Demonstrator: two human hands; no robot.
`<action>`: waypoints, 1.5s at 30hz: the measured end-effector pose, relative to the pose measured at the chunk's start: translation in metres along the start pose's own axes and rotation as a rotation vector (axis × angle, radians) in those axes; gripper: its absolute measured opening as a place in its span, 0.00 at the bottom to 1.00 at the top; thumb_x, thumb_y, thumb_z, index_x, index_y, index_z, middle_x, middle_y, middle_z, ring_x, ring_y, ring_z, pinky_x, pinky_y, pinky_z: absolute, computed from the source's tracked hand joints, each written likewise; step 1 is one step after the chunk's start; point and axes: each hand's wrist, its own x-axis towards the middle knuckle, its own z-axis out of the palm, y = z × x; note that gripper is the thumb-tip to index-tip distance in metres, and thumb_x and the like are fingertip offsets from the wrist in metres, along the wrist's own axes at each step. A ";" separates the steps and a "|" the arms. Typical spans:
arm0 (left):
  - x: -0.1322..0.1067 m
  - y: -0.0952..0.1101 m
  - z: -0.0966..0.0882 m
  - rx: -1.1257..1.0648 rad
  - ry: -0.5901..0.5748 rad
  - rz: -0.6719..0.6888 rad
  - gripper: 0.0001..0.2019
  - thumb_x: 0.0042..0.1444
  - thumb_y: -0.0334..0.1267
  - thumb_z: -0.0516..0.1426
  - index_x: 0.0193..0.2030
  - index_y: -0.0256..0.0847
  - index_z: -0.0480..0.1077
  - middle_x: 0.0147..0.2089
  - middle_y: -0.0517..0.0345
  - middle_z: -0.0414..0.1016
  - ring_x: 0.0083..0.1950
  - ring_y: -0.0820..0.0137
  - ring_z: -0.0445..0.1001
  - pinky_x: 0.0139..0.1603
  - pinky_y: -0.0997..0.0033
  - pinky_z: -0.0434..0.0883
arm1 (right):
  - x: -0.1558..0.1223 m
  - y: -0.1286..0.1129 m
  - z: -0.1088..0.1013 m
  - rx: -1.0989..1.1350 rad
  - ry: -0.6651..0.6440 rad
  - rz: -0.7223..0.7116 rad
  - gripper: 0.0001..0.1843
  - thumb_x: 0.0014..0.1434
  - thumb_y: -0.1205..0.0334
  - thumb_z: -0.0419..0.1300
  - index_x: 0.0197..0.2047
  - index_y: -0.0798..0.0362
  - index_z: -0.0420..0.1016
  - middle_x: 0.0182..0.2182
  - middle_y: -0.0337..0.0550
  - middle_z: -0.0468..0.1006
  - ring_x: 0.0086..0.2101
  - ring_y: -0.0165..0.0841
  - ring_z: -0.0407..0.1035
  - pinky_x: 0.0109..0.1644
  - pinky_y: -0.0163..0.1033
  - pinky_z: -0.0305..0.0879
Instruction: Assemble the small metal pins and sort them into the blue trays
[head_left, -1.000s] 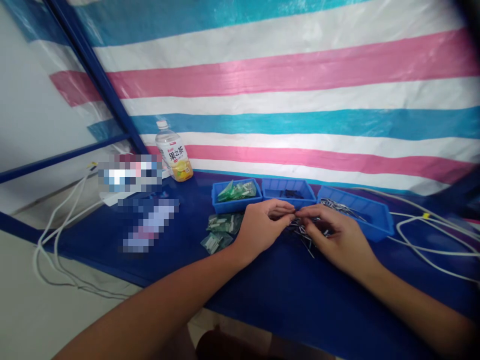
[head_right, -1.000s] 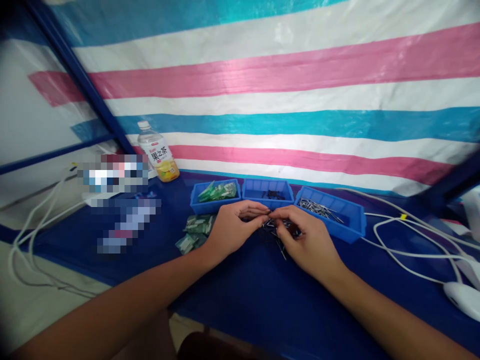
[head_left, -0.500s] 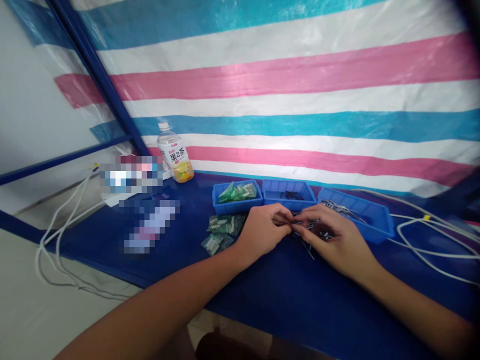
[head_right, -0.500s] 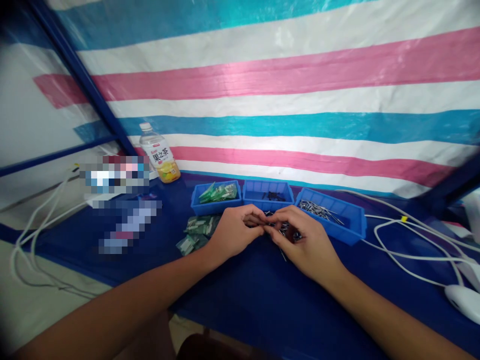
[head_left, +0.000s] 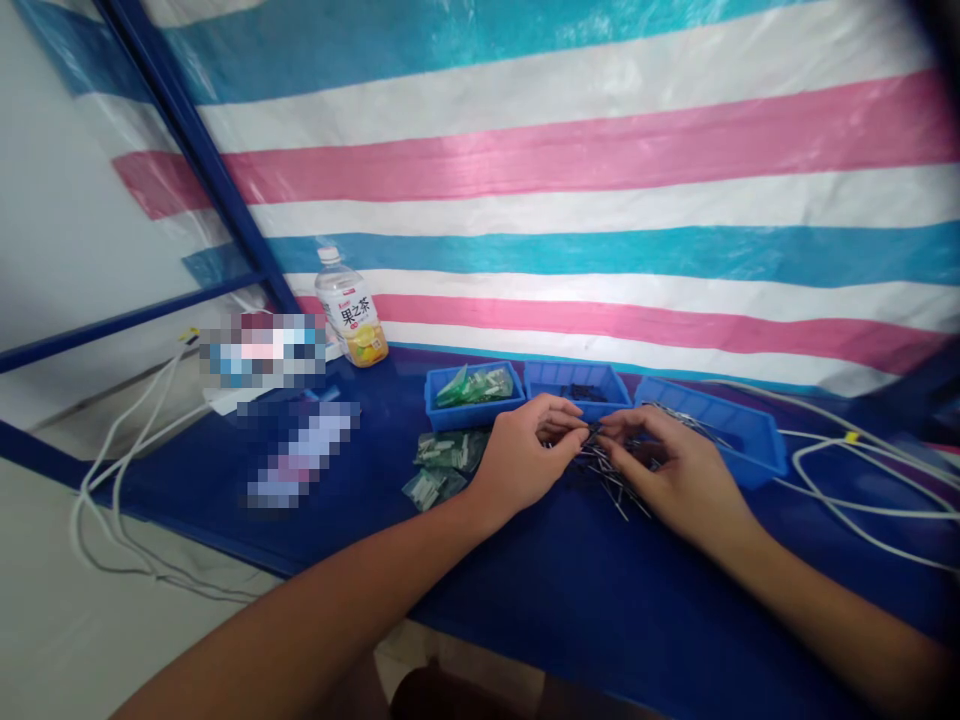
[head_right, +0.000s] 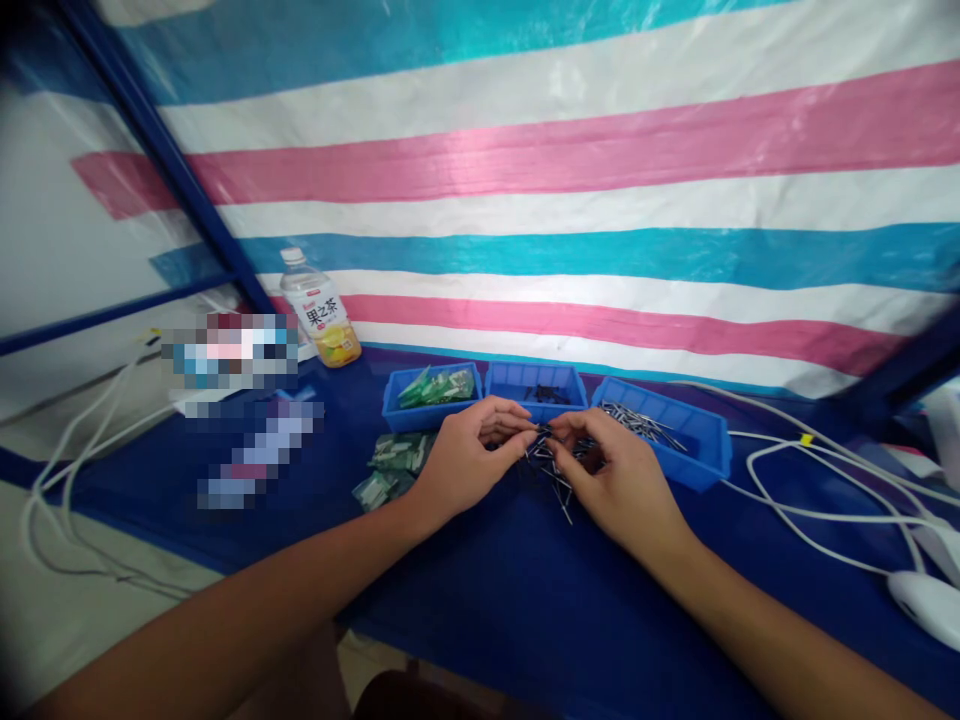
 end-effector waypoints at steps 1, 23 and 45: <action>0.000 0.000 0.000 0.003 0.002 -0.003 0.09 0.63 0.32 0.66 0.50 0.38 0.76 0.46 0.48 0.87 0.47 0.63 0.88 0.52 0.64 0.83 | 0.000 0.000 0.000 -0.003 -0.001 -0.001 0.11 0.69 0.54 0.65 0.52 0.47 0.81 0.41 0.45 0.84 0.38 0.40 0.79 0.35 0.42 0.75; 0.002 0.001 -0.006 0.162 -0.034 0.172 0.07 0.65 0.39 0.67 0.46 0.42 0.86 0.50 0.51 0.86 0.48 0.63 0.83 0.47 0.66 0.79 | -0.001 -0.009 -0.002 0.067 -0.156 -0.080 0.12 0.76 0.56 0.57 0.48 0.46 0.82 0.39 0.43 0.82 0.37 0.38 0.76 0.40 0.43 0.72; 0.002 -0.005 -0.005 0.446 -0.128 0.251 0.05 0.66 0.33 0.63 0.43 0.41 0.82 0.48 0.51 0.86 0.51 0.60 0.81 0.60 0.56 0.74 | 0.023 -0.004 0.001 0.386 -0.047 0.279 0.21 0.73 0.40 0.59 0.40 0.48 0.77 0.25 0.39 0.78 0.24 0.34 0.71 0.27 0.39 0.66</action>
